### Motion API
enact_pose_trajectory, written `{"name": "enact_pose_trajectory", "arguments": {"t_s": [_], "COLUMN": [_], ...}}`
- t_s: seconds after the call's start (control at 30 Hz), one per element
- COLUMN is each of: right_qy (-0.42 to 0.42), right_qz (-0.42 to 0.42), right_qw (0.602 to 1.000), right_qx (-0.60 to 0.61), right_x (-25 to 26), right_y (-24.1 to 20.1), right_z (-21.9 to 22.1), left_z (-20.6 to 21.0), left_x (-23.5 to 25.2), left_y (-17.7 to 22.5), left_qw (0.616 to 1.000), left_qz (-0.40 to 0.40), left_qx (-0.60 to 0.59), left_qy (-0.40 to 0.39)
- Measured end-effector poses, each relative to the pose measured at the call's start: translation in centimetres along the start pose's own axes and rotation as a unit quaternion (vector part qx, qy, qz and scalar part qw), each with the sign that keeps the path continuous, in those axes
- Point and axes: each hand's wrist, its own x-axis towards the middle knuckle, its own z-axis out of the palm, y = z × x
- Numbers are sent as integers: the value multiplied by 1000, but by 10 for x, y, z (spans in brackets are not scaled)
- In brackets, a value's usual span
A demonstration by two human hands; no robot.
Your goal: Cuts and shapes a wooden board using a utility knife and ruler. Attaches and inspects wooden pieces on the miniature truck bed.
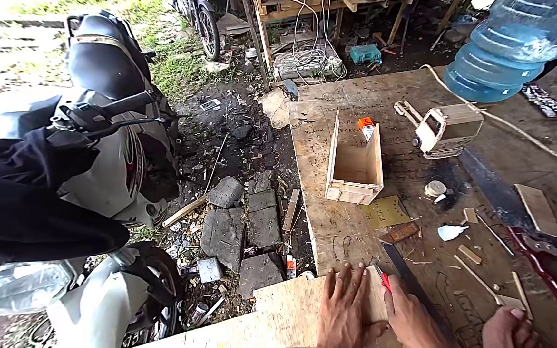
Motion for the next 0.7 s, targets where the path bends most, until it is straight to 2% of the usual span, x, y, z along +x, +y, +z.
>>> {"name": "enact_pose_trajectory", "arguments": {"t_s": [0.4, 0.7], "right_qy": [-22, -124], "right_qz": [33, 65], "right_qw": [999, 985], "right_qx": [-24, -101], "right_x": [-2, 2], "right_y": [-10, -37], "right_z": [-4, -30], "left_z": [3, 2], "left_x": [-1, -2], "left_y": [-1, -1], "left_qw": [1000, 1000], "left_qz": [4, 3], "left_qx": [6, 19], "left_qy": [21, 8]}}
